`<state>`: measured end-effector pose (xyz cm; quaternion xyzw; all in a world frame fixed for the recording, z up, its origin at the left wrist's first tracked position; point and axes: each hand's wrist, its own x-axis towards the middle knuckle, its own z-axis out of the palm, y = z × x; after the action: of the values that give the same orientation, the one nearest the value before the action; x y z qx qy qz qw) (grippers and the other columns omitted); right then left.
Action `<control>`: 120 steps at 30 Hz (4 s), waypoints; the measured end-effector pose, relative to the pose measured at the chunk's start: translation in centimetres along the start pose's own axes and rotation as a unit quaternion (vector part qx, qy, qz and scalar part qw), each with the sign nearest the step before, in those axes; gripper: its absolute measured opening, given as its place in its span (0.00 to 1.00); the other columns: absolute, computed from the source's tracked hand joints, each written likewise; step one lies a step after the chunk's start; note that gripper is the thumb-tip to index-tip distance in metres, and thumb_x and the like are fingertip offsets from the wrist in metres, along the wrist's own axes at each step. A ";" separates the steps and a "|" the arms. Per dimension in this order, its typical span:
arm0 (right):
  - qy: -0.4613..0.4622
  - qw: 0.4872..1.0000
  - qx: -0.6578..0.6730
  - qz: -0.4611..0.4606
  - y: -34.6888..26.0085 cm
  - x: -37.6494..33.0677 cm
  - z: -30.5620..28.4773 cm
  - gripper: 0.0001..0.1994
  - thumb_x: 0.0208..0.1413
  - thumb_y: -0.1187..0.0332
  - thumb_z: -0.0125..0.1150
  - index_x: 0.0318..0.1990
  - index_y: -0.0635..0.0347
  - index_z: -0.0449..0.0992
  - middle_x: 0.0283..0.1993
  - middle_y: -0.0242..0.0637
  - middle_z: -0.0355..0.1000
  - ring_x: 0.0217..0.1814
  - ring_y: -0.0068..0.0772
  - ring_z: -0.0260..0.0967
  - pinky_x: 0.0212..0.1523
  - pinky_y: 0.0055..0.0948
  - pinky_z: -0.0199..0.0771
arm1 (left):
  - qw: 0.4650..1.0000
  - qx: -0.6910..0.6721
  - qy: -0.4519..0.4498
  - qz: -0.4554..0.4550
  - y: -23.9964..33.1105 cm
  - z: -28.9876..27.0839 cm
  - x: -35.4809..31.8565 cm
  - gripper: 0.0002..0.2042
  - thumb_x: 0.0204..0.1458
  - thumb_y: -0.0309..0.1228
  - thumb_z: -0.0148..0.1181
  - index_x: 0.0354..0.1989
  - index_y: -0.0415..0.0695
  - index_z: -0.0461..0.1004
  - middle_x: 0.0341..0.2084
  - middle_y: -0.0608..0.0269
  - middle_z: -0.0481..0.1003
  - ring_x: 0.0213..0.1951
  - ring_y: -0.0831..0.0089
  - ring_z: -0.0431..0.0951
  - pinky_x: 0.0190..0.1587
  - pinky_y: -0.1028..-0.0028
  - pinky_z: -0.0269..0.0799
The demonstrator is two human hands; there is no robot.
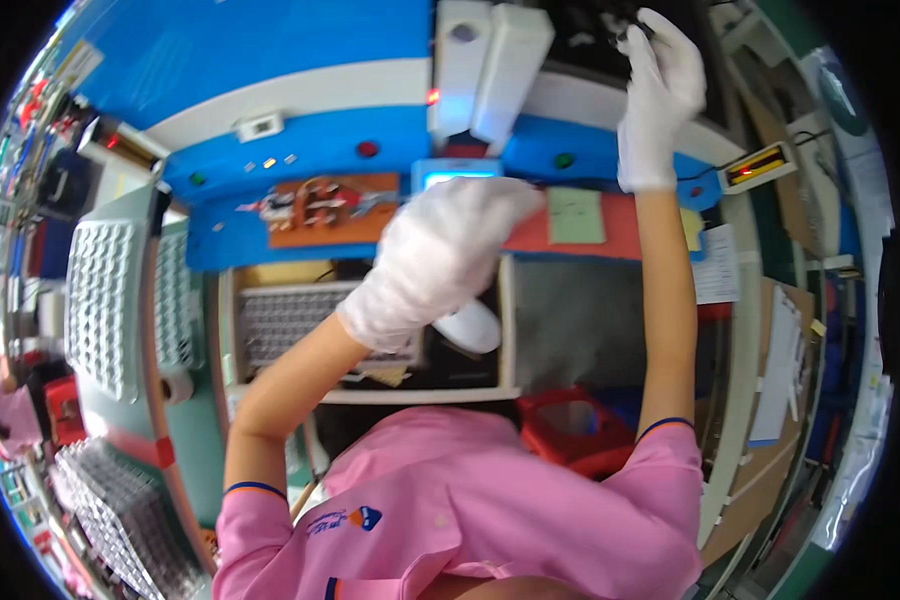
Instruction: Test and inspect electronic circuit modules using automated testing fixtures and a laptop for data logging.
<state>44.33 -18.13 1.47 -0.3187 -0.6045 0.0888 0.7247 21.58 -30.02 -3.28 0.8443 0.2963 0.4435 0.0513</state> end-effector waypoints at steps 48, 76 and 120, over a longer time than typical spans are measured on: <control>0.288 0.917 -0.147 0.234 5.2 -10.0 -16.5 0.35 0.53 0.85 0.48 0.72 0.57 0.57 0.74 0.50 0.55 0.76 0.44 0.51 0.73 0.37 0.50 | 0.805 0.405 -0.369 0.227 -2.7 7.6 2.0 0.22 0.60 0.31 0.51 0.62 0.38 0.70 0.67 0.50 0.62 0.59 0.30 0.68 0.63 0.38 0.61; -0.626 0.779 0.007 -0.032 -18.5 -33.3 6.4 0.44 0.53 0.63 0.68 0.74 0.59 0.49 0.77 0.53 0.43 0.73 0.58 0.53 0.69 0.53 0.55 | 0.922 0.082 -0.081 -0.369 0.1 -30.6 -16.6 0.12 0.54 0.29 0.58 0.46 0.46 0.81 0.36 0.57 0.82 0.37 0.65 0.82 0.45 0.69 0.77; -0.481 0.870 -0.071 -0.082 -10.6 -21.1 15.0 0.26 0.59 0.80 0.57 0.66 0.59 0.65 0.46 0.47 0.74 0.47 0.47 0.73 0.50 0.41 0.73 | 0.495 0.488 -0.010 -0.719 15.2 -50.5 -34.6 0.18 0.50 0.41 0.52 0.29 0.36 0.78 0.23 0.48 0.76 0.30 0.60 0.77 0.36 0.60 0.70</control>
<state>22.27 -31.98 -8.83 -0.2364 -0.9069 0.1288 0.3242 -25.80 -70.28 7.51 0.2341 0.9696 0.0299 -0.0644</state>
